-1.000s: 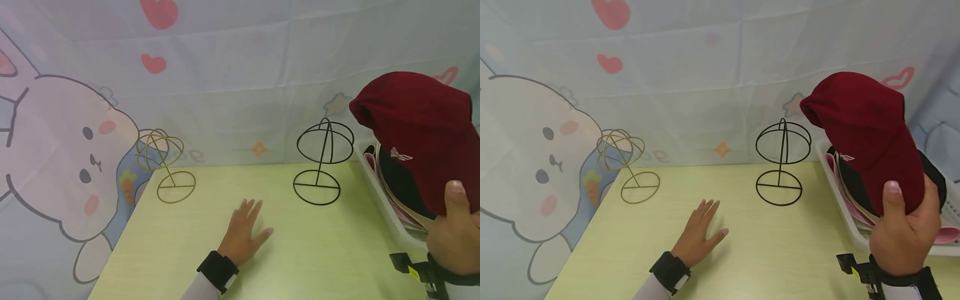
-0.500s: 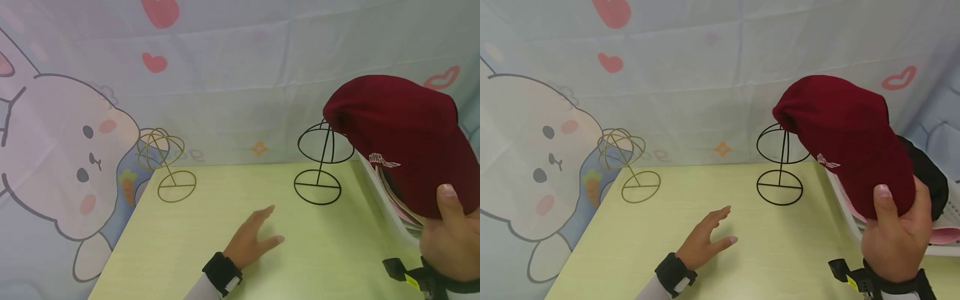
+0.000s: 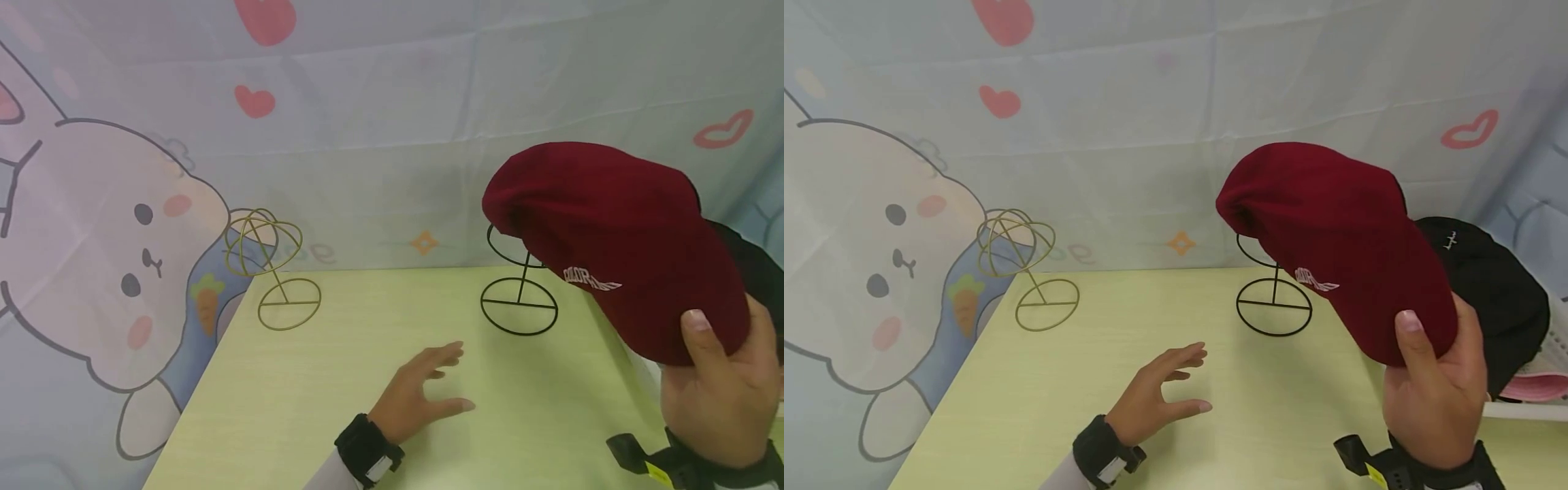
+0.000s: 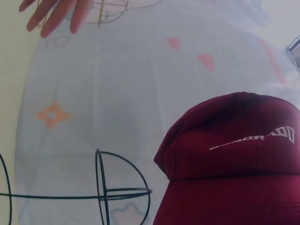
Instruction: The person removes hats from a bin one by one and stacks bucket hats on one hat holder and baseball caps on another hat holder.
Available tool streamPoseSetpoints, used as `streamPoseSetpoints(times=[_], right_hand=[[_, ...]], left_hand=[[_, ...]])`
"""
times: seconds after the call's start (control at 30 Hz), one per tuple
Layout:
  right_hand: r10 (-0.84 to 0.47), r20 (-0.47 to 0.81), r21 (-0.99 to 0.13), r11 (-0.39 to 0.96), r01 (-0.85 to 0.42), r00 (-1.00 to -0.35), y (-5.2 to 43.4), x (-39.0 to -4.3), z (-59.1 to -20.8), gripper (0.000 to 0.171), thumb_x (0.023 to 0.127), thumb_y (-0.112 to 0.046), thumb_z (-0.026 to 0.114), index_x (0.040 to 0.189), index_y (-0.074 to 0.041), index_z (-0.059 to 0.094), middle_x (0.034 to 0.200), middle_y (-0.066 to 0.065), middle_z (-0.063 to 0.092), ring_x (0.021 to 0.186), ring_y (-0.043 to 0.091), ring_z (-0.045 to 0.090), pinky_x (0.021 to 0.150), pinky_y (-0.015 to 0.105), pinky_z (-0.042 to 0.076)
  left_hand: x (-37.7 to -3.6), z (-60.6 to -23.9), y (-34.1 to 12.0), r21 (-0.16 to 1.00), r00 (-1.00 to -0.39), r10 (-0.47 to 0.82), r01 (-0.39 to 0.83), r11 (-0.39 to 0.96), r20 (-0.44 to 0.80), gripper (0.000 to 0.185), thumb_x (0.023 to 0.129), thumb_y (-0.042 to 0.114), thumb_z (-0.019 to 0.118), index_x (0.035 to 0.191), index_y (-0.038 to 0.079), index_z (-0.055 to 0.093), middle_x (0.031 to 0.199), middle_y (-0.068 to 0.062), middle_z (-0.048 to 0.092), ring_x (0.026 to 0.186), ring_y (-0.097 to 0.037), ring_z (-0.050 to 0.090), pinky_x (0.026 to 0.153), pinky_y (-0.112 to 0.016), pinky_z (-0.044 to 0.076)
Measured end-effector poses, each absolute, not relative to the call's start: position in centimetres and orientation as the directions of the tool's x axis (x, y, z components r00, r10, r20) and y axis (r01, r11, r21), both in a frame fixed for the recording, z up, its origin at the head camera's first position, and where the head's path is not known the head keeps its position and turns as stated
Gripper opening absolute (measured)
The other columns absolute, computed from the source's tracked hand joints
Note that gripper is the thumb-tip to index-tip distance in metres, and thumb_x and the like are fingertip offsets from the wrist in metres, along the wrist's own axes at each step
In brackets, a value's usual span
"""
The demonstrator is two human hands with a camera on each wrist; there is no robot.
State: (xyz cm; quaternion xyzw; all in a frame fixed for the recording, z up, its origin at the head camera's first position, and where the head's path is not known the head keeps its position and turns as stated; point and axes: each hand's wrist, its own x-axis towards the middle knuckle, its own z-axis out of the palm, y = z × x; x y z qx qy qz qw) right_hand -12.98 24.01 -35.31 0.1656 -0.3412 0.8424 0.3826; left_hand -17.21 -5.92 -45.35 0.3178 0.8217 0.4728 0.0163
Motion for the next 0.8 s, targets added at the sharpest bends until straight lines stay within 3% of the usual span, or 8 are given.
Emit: streamPoseSetpoints(times=[0.27, 0.57, 0.8], right_hand=[[0.447, 0.546, -0.480, -0.526, -0.702, -0.708, 22.9, -12.8, -35.6, 0.040, 0.095, 0.021, 0.038, 0.134, 0.015, 0.041, 0.135, 0.027, 0.048, 0.122, 0.035, 0.050, 0.089, 0.038, 0.056], [0.225, 0.586, -0.496, -0.659, -0.565, -0.778, 22.5, -12.5, -36.2, 0.044, 0.099, 0.019, 0.030, 0.141, 0.009, 0.035, 0.143, 0.023, 0.043, 0.127, 0.033, 0.048, 0.093, 0.039, 0.058], [0.140, 0.506, -0.641, -0.599, -0.480, -0.851, 22.0, -12.0, -36.4, 0.043, 0.102, 0.012, 0.031, 0.142, -0.002, 0.040, 0.146, 0.014, 0.044, 0.128, 0.026, 0.046, 0.093, 0.034, 0.059]], left_hand=[[-16.8, -44.9, -5.3, 0.753, -0.756, 0.556, 0.577, 0.317, 0.345, 0.074, 0.090, 0.032, 0.078, 0.153, 0.024, 0.041, 0.141, 0.000, 0.060, 0.129, -0.015, 0.059, 0.101, -0.028, 0.053], [-16.6, -44.6, -5.0, 0.741, -0.752, 0.558, 0.587, 0.326, 0.350, 0.071, 0.091, 0.035, 0.076, 0.152, 0.024, 0.042, 0.138, 0.002, 0.062, 0.127, -0.011, 0.060, 0.099, -0.024, 0.054], [-16.4, -44.6, -4.7, 0.767, -0.768, 0.559, 0.552, 0.328, 0.314, 0.068, 0.091, 0.035, 0.076, 0.151, 0.026, 0.044, 0.138, 0.003, 0.062, 0.126, -0.009, 0.060, 0.099, -0.024, 0.053]])
